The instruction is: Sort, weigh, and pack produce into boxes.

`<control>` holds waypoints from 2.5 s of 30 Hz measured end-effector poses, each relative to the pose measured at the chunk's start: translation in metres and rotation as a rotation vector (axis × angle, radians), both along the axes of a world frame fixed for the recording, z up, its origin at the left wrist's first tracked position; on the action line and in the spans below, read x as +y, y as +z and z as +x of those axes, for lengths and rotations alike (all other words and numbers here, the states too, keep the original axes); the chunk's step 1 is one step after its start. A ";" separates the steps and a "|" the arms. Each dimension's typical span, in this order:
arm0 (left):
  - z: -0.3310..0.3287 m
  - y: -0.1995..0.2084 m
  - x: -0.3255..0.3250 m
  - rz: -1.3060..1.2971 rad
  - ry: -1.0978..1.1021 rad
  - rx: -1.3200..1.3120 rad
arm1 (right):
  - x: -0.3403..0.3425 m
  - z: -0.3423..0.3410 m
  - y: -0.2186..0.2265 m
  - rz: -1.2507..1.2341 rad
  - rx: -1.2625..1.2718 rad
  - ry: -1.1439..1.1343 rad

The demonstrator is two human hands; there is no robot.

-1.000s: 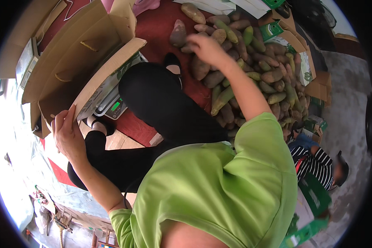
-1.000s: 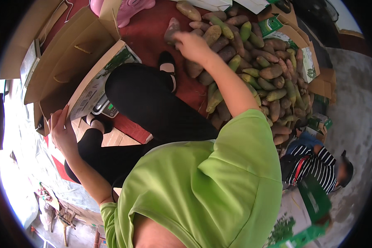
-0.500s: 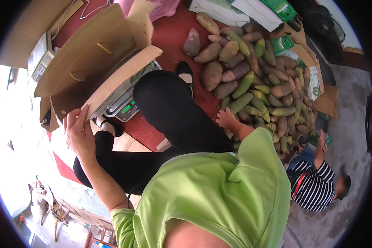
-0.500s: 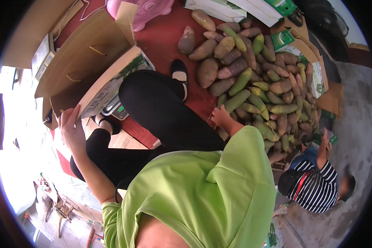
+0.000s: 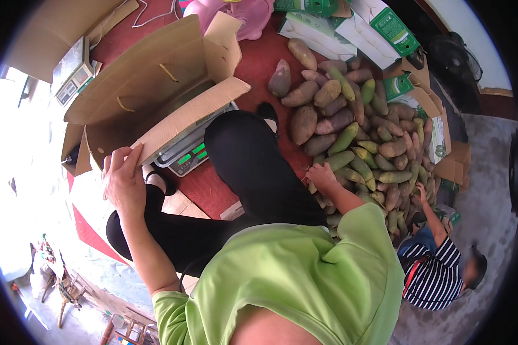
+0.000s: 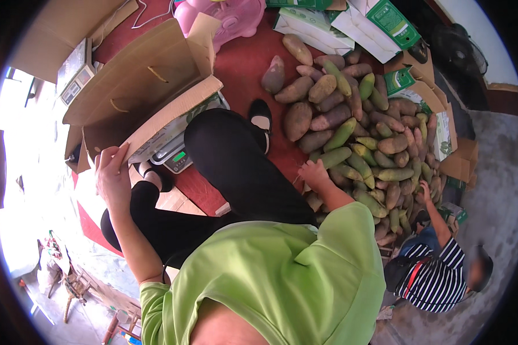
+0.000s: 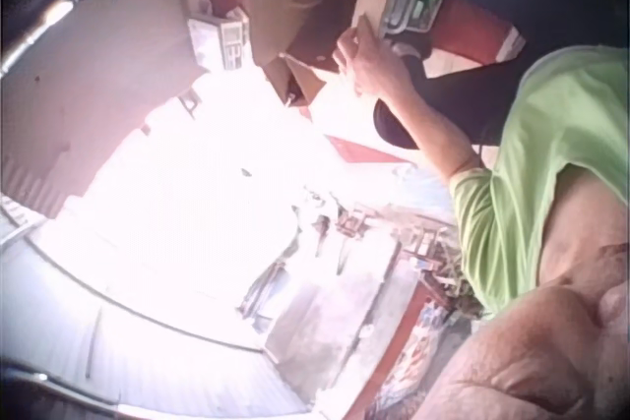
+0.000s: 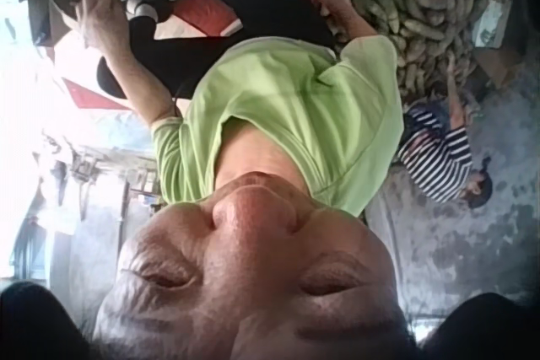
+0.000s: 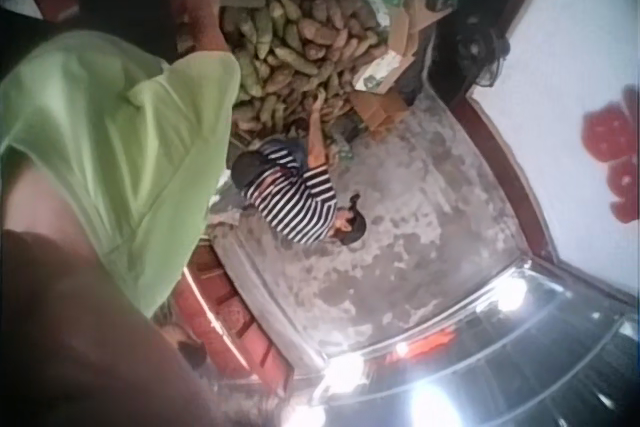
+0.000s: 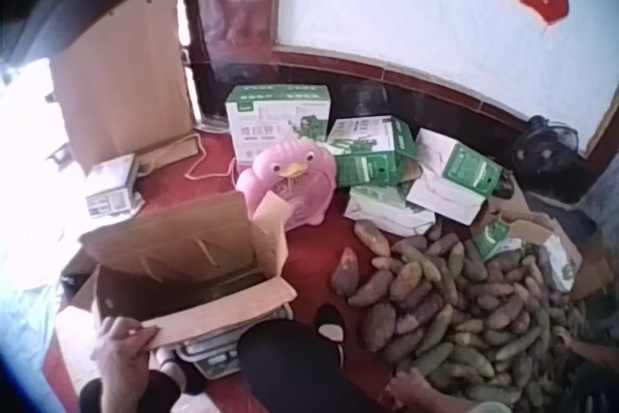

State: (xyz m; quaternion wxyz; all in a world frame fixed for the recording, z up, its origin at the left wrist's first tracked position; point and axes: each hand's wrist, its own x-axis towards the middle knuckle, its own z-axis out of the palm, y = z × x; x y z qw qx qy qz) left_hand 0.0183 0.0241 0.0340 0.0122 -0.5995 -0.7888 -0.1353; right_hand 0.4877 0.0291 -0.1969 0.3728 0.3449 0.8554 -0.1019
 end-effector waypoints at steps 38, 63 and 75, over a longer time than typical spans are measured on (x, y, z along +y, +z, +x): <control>-0.007 -0.001 -0.005 0.060 -0.086 0.034 | 0.192 -0.301 0.285 -0.052 1.620 -0.247; -0.006 -0.007 -0.006 0.045 -0.173 0.068 | 0.146 -0.238 0.212 -0.252 1.791 -0.598; -0.006 -0.023 0.002 0.061 -0.182 0.091 | 0.039 0.031 -0.051 0.227 0.777 -1.133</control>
